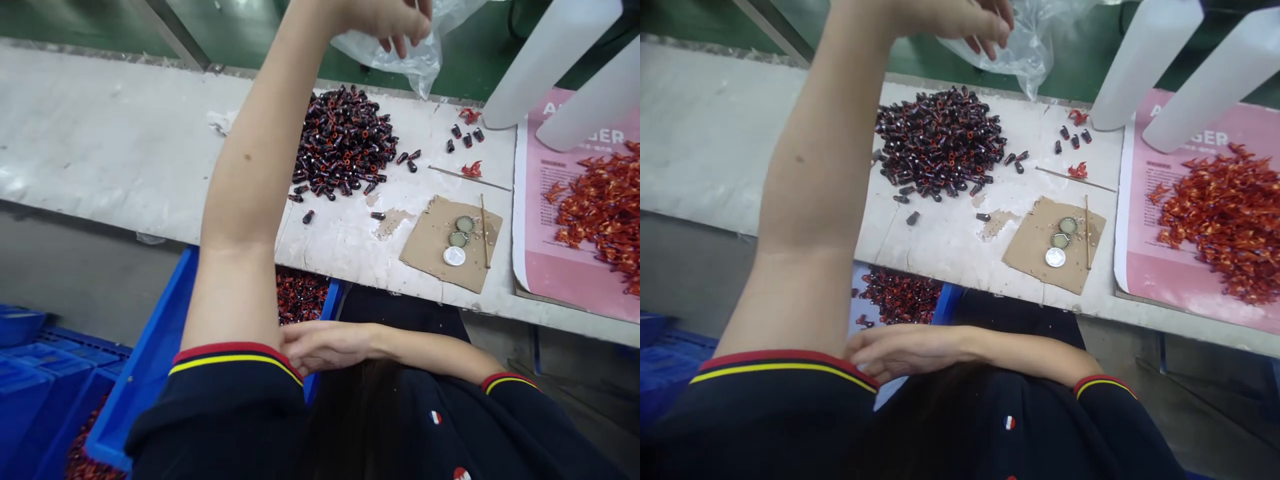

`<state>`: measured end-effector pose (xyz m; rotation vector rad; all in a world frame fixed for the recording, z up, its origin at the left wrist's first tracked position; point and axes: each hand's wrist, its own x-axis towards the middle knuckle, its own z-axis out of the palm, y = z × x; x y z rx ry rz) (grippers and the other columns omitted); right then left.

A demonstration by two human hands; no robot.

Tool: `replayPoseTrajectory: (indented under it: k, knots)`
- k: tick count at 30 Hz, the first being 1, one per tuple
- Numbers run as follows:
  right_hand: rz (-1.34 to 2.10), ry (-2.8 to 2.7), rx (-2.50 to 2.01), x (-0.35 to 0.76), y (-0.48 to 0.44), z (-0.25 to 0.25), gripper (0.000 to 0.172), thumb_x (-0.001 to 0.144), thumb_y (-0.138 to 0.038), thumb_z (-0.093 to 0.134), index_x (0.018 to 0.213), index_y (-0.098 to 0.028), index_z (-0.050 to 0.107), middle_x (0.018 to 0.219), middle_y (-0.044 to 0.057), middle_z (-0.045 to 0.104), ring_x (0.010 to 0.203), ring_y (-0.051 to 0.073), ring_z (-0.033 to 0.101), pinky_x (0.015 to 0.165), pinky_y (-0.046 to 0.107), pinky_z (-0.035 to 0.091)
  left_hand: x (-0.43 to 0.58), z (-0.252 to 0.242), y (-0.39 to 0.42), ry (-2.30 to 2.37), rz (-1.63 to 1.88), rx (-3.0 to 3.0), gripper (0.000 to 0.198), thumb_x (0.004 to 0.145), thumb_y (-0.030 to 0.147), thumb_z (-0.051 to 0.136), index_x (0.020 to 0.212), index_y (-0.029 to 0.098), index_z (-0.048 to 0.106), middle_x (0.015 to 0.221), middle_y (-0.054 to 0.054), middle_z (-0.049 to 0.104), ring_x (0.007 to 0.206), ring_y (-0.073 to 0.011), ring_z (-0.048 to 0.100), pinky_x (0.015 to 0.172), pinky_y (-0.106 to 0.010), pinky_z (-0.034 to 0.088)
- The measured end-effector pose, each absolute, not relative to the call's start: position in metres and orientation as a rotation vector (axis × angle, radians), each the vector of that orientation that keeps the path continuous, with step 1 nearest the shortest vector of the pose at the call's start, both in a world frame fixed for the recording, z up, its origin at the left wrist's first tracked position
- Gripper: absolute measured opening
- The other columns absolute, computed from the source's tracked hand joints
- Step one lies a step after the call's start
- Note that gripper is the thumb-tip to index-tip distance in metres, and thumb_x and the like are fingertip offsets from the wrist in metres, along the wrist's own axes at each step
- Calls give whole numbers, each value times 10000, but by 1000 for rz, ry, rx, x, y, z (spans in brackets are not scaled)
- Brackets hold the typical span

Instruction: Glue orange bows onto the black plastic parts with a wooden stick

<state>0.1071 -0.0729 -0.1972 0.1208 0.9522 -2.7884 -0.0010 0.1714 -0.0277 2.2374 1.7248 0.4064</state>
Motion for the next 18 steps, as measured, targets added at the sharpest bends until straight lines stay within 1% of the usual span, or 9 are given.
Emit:
replayPoseTrajectory:
  k: [1, 3, 5, 7, 9, 11, 12, 15, 18]
  knots:
    - [-2770, 1095, 85, 126, -65, -194, 170, 772, -313, 645, 819, -166, 573, 827, 17, 588, 778, 117, 586, 833, 299, 499, 6, -31, 164, 1717, 361, 2287, 375, 931, 91, 454, 1284, 16, 559, 1013, -41, 620, 1172, -271, 631, 1013, -491, 479]
    - [-2837, 1300, 108, 176, -47, -186, 203, 757, -244, 697, 921, -173, 600, 1004, 42, 614, 1000, 133, 592, 997, 303, 437, 15, -44, 141, 1678, 260, 2407, 329, 915, 96, 520, 1225, 45, 617, 1090, -72, 668, 1126, -259, 653, 1007, -478, 505]
    - [-2590, 2225, 385, 237, -25, -180, 189, 860, -250, 609, 1043, -205, 620, 1112, 80, 642, 1095, 156, 587, 1016, 345, 439, 16, -67, 110, 1542, 216, 2457, 242, 885, 139, 583, 1099, 128, 694, 1047, -55, 713, 1005, -230, 692, 931, -420, 551]
    - [-2150, 2879, 933, 295, -2, -178, 169, 890, -210, 564, 1038, -259, 629, 1012, 69, 675, 993, 159, 631, 883, 338, 497, 8, -97, 77, 1514, 212, 2484, 190, 851, 206, 622, 1000, 265, 726, 1027, -19, 722, 970, -237, 693, 905, -414, 548]
    - [-1399, 3305, 1580, 338, 25, -180, 192, 859, -208, 611, 1033, -282, 641, 949, 74, 681, 900, 163, 636, 832, 347, 491, -1, -131, 49, 1640, 264, 2461, 211, 888, 290, 558, 1019, 347, 714, 1071, -18, 709, 964, -258, 689, 844, -420, 552]
    - [-763, 3347, 1856, 362, 55, -185, 114, 880, -268, 568, 943, -262, 663, 904, 97, 669, 784, 161, 601, 788, 366, 470, -7, -160, 29, 1764, 317, 2430, 254, 925, 346, 487, 1074, 368, 691, 1099, -30, 695, 979, -268, 681, 829, -427, 553]
    - [-625, 3317, 1819, 367, 70, -187, 162, 901, -295, 523, 940, -247, 673, 929, 116, 662, 807, 170, 598, 799, 375, 459, -7, -173, 22, 1820, 342, 2422, 270, 934, 355, 472, 1106, 358, 680, 1135, -41, 684, 988, -274, 675, 838, -435, 552]
    - [-449, 3228, 1637, 363, 104, -191, 270, 929, -327, 445, 974, -198, 678, 944, 148, 655, 849, 209, 598, 774, 387, 450, -2, -199, 12, 1923, 404, 2463, 292, 957, 342, 443, 1151, 324, 660, 1150, -56, 684, 1009, -280, 650, 859, -446, 546]
    - [-245, 3172, 1558, 350, 124, -193, 259, 926, -284, 440, 985, -158, 658, 892, 144, 661, 747, 222, 596, 665, 371, 460, 5, -211, 12, 2011, 510, 2518, 272, 969, 278, 443, 1118, 251, 669, 1062, -74, 714, 970, -270, 641, 842, -427, 541]
